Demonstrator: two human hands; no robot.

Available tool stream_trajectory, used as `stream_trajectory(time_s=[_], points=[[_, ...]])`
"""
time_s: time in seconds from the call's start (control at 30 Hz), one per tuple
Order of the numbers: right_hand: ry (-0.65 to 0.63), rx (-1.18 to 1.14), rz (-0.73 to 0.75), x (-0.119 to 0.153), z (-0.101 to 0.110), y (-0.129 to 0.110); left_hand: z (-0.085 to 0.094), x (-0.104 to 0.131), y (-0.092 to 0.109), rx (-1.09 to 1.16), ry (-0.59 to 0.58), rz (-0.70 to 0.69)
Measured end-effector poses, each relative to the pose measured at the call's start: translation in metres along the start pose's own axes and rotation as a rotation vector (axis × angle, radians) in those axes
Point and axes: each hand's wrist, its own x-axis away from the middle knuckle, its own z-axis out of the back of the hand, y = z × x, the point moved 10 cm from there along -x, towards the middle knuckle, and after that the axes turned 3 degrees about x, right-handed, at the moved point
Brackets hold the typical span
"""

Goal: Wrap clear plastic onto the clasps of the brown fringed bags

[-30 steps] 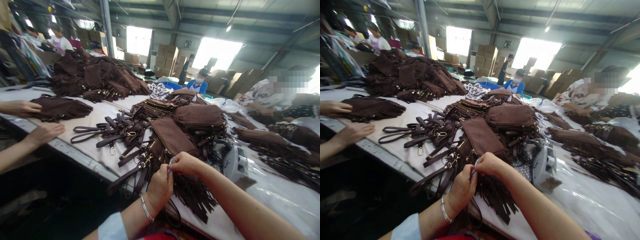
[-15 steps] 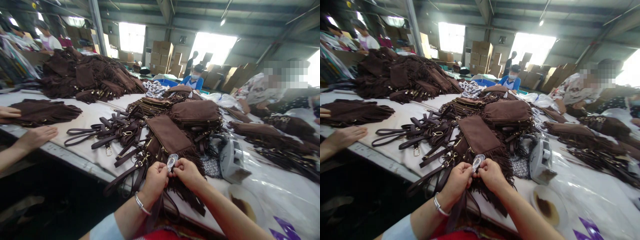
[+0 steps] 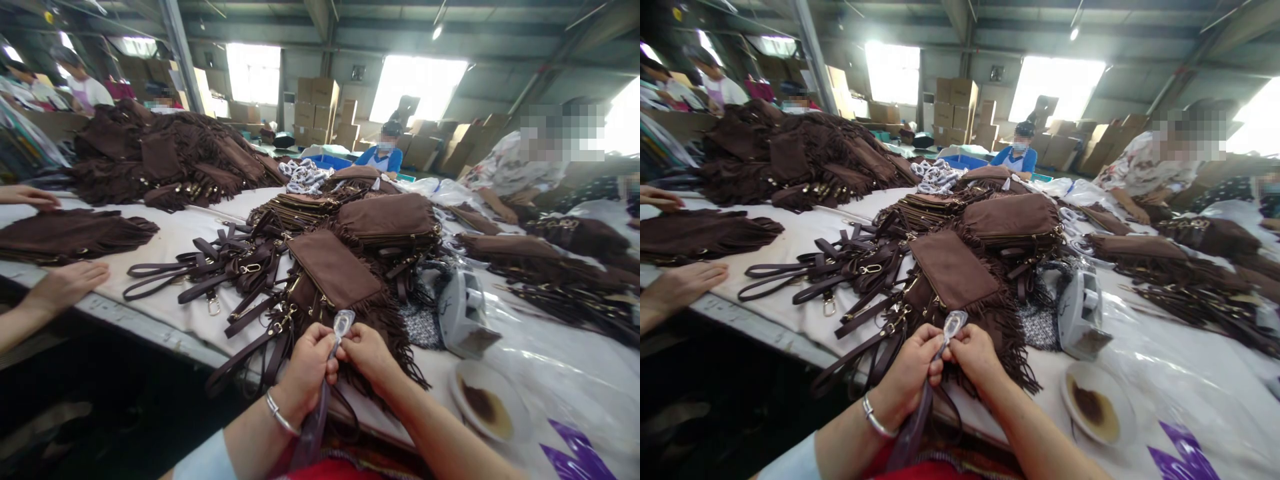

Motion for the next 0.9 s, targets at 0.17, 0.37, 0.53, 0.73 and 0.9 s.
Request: stream_trajectory(time_s=[0.17,0.37,0.53,0.73,0.9], points=[[-0.065,-0.036,-0.013,0.010,0.003,0.011,0.001,0.001,0.004,-0.218,0.074,-0.140],[-0.120,-0.347,-0.039,0.022,-0.002,0.012,-0.017,0.020,0.037,-0.662,0.058,-0.504],[-0.120,-0.637,-0.163,0.023,-0.002,0.026,-0.006,0.019,0.046,-0.650,0.033,-0.440],[-0.267,-0.815,-0.190,0.029,-0.011,0.028,0.011,0.002,0.008,-0.389,0.081,0.037],[-0.261,-0.791,-0.161,0.030,-0.011,0.024,-0.002,-0.001,0.003,-0.307,0.080,0.067]])
